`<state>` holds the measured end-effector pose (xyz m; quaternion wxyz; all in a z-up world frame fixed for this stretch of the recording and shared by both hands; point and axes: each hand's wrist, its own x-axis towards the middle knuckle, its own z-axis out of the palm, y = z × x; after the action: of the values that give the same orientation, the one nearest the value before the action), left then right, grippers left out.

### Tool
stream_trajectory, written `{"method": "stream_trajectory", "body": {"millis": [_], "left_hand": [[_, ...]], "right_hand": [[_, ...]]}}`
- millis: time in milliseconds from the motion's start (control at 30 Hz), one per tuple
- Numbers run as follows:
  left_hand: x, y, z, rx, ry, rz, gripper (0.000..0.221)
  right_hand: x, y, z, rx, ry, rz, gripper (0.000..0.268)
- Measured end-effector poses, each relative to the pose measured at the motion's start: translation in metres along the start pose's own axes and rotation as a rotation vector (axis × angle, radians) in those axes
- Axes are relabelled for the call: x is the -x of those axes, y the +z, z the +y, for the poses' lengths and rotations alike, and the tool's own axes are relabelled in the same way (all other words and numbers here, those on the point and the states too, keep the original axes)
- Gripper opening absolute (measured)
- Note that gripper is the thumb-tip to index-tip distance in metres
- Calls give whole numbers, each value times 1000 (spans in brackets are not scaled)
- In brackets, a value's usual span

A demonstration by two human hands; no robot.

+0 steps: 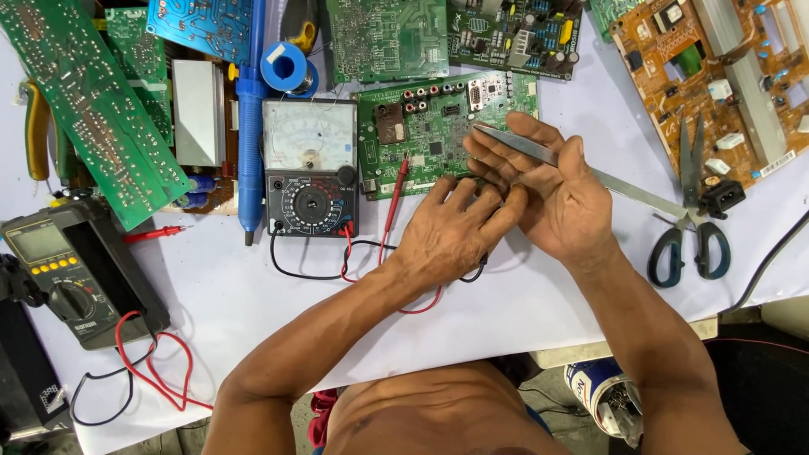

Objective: Using tweezers to manipulate and inspect small components on a circuit board as part of a repair process.

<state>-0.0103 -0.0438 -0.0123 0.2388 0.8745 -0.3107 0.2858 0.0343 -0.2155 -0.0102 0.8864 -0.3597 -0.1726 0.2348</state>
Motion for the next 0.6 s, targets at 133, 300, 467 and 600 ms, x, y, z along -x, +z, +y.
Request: {"method": "stream_trajectory", "body": {"millis": [133,300,467,600], "left_hand": [[-9,-15,2,-192,7,-114,44],[-11,-15,-3,-50,-10,-55,27],[0,-10,-1,-97,-18,-93,46],[-4,-12,-1,-91,-27,-116,49]], "right_hand": [[0,16,-18,18,106,96,58],[0,13,-21,-47,130,69,58],[-2,15,-23,-19,103,-1,59],[-6,18,-23,28,90,-105,55]]}}
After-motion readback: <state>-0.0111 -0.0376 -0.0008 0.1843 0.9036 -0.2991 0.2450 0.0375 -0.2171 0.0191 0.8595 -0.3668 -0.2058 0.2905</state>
